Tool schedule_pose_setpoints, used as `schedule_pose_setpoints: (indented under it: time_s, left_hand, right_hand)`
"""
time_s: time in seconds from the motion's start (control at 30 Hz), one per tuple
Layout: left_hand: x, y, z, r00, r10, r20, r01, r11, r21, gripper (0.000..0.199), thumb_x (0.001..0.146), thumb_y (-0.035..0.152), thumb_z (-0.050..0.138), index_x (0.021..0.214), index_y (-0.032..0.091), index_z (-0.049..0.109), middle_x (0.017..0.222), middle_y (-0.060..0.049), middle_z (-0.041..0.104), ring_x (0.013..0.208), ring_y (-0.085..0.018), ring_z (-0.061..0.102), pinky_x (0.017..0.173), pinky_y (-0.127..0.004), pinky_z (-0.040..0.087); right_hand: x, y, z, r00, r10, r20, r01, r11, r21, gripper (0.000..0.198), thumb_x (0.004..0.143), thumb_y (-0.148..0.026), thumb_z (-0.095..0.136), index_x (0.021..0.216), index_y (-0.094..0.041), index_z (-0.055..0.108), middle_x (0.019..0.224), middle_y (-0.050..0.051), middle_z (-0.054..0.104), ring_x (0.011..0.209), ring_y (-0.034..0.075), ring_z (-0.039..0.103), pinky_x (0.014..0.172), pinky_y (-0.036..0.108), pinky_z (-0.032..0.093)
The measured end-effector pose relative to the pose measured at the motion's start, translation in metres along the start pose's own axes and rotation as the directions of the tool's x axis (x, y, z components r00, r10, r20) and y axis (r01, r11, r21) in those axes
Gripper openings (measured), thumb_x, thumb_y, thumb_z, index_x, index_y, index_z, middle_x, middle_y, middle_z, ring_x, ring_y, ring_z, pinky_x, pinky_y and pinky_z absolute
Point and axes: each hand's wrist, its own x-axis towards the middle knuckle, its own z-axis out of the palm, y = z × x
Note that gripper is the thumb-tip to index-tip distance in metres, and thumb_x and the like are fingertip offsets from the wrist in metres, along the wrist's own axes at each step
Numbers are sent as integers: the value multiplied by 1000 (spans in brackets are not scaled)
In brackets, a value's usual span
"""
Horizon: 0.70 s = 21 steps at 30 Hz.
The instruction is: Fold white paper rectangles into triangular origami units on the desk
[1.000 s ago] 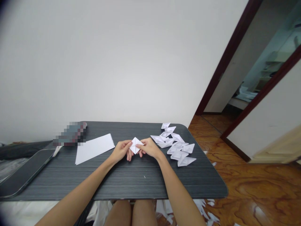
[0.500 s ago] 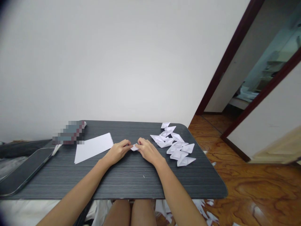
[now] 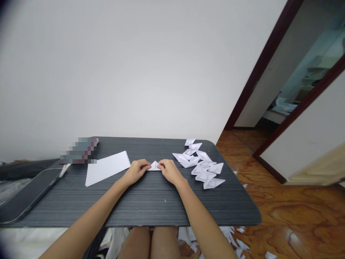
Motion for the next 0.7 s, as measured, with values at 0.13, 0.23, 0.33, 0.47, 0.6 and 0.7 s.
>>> schedule_pose_setpoints:
  time_s: [0.13, 0.23, 0.33, 0.47, 0.6, 0.7]
  left_hand:
    - [4, 0, 5, 991, -133, -24, 133, 991, -4, 13, 74, 25, 49, 76, 16, 58, 64, 0, 59, 58, -11, 52, 57, -22, 37]
    - [7, 2, 6, 986, -164, -16, 164, 985, 58, 13, 74, 25, 49, 74, 17, 58, 65, 0, 60, 59, -12, 53, 57, -22, 37]
    - [9, 4, 7, 982, -186, 13, 184, 978, 101, 16, 75, 26, 46, 72, 18, 59, 66, -1, 61, 61, -13, 54, 59, -22, 37]
    - [8, 5, 5, 988, -151, 16, 148, 982, 120, 18, 76, 26, 44, 72, 17, 60, 69, -3, 61, 65, -14, 54, 61, -23, 37]
    - [3, 4, -1, 998, -58, 39, 56, 996, 69, 21, 75, 33, 47, 75, 17, 60, 68, -2, 60, 64, -14, 51, 61, -23, 36]
    - [1, 2, -3, 996, -62, 57, 60, 998, 33, 20, 72, 34, 52, 76, 16, 60, 67, -1, 59, 63, -13, 49, 59, -23, 35]
  right_hand:
    - [2, 1, 5, 996, 85, -34, -85, 996, -16, 7, 73, -14, 52, 77, -15, 57, 68, 1, 56, 64, 11, 50, 63, 22, 38]
    - [1, -1, 6, 992, 113, -63, -119, 988, -95, 5, 69, -14, 55, 74, -15, 56, 69, 2, 54, 66, 12, 49, 64, 23, 37]
    - [3, -2, 4, 987, 158, -35, -161, 981, -105, 6, 69, -13, 54, 74, -15, 57, 67, 2, 55, 64, 12, 49, 61, 22, 37]
    - [11, 1, 1, 971, 236, 39, -232, 968, -94, 7, 69, -17, 54, 73, -14, 60, 65, 3, 59, 61, 12, 52, 59, 21, 37]
    - [23, 4, -4, 935, 317, 157, -303, 947, -108, 11, 67, -20, 55, 69, -13, 63, 66, 5, 62, 63, 13, 54, 58, 20, 37]
    - [30, 5, -7, 910, 358, 211, -335, 932, -135, 12, 66, -20, 55, 67, -12, 64, 65, 4, 62, 63, 13, 55, 55, 20, 35]
